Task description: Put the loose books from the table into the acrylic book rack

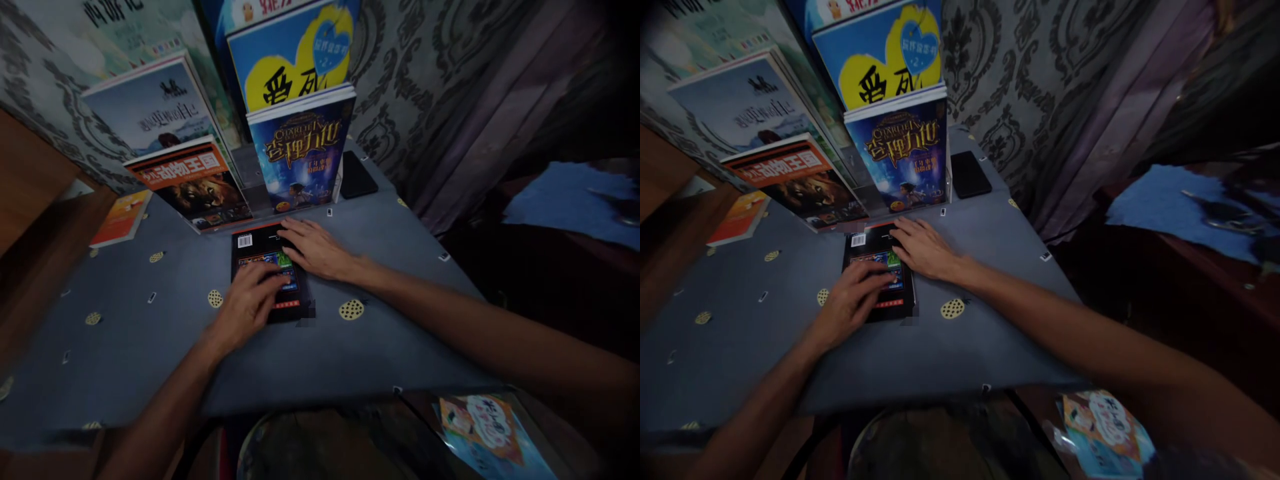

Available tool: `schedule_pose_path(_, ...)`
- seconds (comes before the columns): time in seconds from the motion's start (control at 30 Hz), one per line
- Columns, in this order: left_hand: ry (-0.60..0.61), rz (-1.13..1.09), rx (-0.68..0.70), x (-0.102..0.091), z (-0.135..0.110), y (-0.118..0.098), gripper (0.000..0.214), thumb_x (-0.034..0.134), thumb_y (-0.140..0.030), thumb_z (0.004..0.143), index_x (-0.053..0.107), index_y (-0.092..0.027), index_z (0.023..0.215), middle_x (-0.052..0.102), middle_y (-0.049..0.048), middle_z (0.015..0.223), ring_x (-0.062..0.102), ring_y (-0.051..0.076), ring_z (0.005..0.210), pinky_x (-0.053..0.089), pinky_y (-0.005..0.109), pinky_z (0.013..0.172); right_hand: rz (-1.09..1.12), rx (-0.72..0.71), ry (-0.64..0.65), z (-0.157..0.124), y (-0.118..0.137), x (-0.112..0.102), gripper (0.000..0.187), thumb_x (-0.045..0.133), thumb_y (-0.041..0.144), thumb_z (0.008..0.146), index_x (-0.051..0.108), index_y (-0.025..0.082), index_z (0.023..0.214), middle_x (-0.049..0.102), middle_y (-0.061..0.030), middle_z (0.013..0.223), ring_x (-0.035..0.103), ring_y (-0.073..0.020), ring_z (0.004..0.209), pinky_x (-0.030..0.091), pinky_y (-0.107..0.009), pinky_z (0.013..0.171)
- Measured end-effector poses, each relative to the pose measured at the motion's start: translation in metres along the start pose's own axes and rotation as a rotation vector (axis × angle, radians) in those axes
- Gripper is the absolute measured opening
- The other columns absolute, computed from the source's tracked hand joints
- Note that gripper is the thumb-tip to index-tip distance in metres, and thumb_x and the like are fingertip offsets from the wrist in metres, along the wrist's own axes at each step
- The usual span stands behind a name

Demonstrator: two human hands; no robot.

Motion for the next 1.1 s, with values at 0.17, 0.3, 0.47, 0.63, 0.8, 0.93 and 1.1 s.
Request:
schedule_pose_path(0.17, -0.172, 0.233, -0.467, -0.012, -0.011, 0.056, 0.044, 0.05, -0.032, 0.098, 0.053, -0.015, 0.139, 0.057, 0.0209, 0.137, 0.051, 0.037, 0.13, 0.04, 0.059, 0.109, -0.033, 0.011, -0.024, -0.016, 0.017, -0.001, 0.042, 0.045, 0.028, 0.1, 0.058, 0.013, 0.137, 0.05, -0.0203, 0.152, 0.042, -0.0344, 0.144, 0.039, -0.058, 0.114)
schedule_pose_path(0.3, -0.144, 0.065, -0.473, -0.011, -0.014, 0.067, 0.048, 0.049, -0.036, 0.098, 0.048, -0.018, 0.143, 0.058, 0.0178, 0.14, 0.051, 0.034, 0.133, 0.038, 0.058, 0.113, -0.053, 0.004, -0.049, -0.025, 0.027, 0.002, 0.041, 0.042, 0.029, 0.102, 0.06, 0.015, 0.137, 0.054, -0.0183, 0.147, 0.045, -0.0345, 0.142, 0.042, -0.059, 0.113)
schedule_pose_path(0.47, -0.313, -0.438, -0.588, -0.018, -0.019, 0.085, 0.052, 0.065, -0.04, 0.088, 0.052, -0.022, 0.135, 0.065, 0.0127, 0.132, 0.06, 0.03, 0.125, 0.046, 0.049, 0.108, -0.054, -0.011, -0.071, -0.028, 0.028, 0.005, 0.041, 0.044, 0.028, 0.101, 0.059, 0.017, 0.137, 0.053, -0.016, 0.148, 0.043, -0.0349, 0.143, 0.043, -0.059, 0.113)
schedule_pose_path(0.63, -0.495, -0.965, -0.847, -0.014, -0.026, 0.099, 0.062, 0.08, -0.03, 0.072, 0.054, -0.021, 0.127, 0.07, 0.0097, 0.121, 0.071, 0.025, 0.105, 0.059, 0.037, 0.088, -0.032, -0.01, -0.072, -0.027, 0.028, 0.005, 0.042, 0.043, 0.028, 0.101, 0.057, 0.015, 0.138, 0.051, -0.0187, 0.15, 0.042, -0.0351, 0.143, 0.042, -0.059, 0.113)
schedule_pose_path(0.8, -0.31, -1.274, -0.912, -0.004, -0.018, 0.082, 0.052, 0.085, -0.022, 0.067, 0.062, -0.013, 0.113, 0.077, 0.0095, 0.096, 0.075, 0.026, 0.093, 0.062, 0.037, 0.085, 0.059, 0.037, -0.05, -0.025, 0.025, -0.001, 0.049, 0.046, 0.033, 0.1, 0.05, 0.014, 0.144, 0.044, -0.0222, 0.155, 0.043, -0.0357, 0.143, 0.042, -0.06, 0.113)
schedule_pose_path(0.93, -0.383, -1.33, -0.889, -0.01, -0.016, 0.079, 0.049, 0.086, -0.018, 0.065, 0.063, -0.014, 0.109, 0.078, 0.0077, 0.092, 0.076, 0.025, 0.092, 0.062, 0.037, 0.087, 0.241, 0.151, -0.101, -0.023, 0.011, -0.004, 0.072, 0.058, 0.044, 0.093, 0.032, 0.017, 0.155, 0.05, -0.022, 0.148, 0.053, -0.0361, 0.132, 0.047, -0.061, 0.106)
schedule_pose_path(1.1, -0.454, -1.333, -0.856, -0.017, -0.016, 0.082, 0.047, 0.084, -0.018, 0.067, 0.063, -0.016, 0.109, 0.078, 0.0068, 0.096, 0.076, 0.026, 0.096, 0.061, 0.04, 0.091, 0.64, 0.351, -0.111, -0.02, -0.006, 0.001, 0.078, 0.068, 0.034, 0.086, 0.033, 0.021, 0.154, 0.07, -0.0084, 0.108, 0.067, -0.0193, 0.079, 0.059, -0.042, 0.076)
Point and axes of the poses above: each hand's wrist, its own z-axis towards the middle knuckle, its own x-axis out of the palm, y = z × x, the point moved 6 cm from there along z, towards the middle knuckle
